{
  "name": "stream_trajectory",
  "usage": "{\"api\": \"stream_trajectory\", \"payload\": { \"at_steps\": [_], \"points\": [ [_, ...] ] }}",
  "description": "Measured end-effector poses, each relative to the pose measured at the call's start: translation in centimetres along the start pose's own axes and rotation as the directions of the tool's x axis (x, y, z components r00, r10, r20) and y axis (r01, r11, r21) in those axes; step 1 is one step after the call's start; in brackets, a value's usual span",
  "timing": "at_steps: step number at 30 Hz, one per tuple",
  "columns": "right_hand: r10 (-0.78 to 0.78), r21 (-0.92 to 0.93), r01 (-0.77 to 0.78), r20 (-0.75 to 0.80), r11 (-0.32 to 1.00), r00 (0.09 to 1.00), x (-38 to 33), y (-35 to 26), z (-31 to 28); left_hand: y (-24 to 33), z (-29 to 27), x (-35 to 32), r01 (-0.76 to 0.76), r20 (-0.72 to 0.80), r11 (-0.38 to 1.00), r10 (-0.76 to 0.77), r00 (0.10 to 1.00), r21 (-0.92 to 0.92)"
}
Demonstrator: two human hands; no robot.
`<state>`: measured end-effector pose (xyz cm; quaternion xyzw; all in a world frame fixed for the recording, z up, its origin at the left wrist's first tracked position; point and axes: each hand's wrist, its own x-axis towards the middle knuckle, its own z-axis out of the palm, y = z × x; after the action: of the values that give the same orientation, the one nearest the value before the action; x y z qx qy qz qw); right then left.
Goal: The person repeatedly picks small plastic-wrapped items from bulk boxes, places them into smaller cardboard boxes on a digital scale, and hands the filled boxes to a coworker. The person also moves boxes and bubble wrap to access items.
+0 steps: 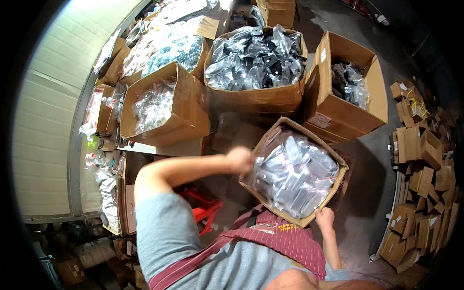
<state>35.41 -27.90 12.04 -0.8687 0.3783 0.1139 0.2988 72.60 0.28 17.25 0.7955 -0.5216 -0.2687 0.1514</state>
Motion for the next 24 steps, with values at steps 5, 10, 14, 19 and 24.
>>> {"api": "stream_trajectory", "payload": {
  "at_steps": [5, 10, 14, 19, 24],
  "points": [
    [0.092, -0.055, -0.087, 0.102, 0.995, 0.990, 5.1, 2.5, 1.9, -1.8, 0.9, -11.6, 0.447, -0.119, 0.894, -0.447, 0.886, -0.029],
    [0.151, -0.053, -0.145, 0.129, 0.988, 0.980, 5.2, 3.2, -0.2, 2.1, 0.8, -7.5, 0.495, -0.158, 0.811, -0.558, 0.815, -0.312],
    [0.113, -0.022, -0.111, 0.139, 0.994, 0.984, 4.8, 4.2, -0.2, 6.0, 4.8, 2.5, 0.432, -0.123, 0.897, -0.442, 0.889, -0.095],
    [0.104, 0.137, -0.119, 0.110, 0.983, 0.988, 4.6, 6.5, 1.0, 4.3, 4.3, 7.9, 0.416, -0.020, 0.905, -0.416, 0.909, 0.092],
    [0.243, 0.123, -0.291, 0.302, 0.949, 0.922, 6.6, 7.8, -1.4, 4.2, 3.6, 7.3, 0.378, 0.019, 0.907, -0.388, 0.921, 0.187]
  ]
}}
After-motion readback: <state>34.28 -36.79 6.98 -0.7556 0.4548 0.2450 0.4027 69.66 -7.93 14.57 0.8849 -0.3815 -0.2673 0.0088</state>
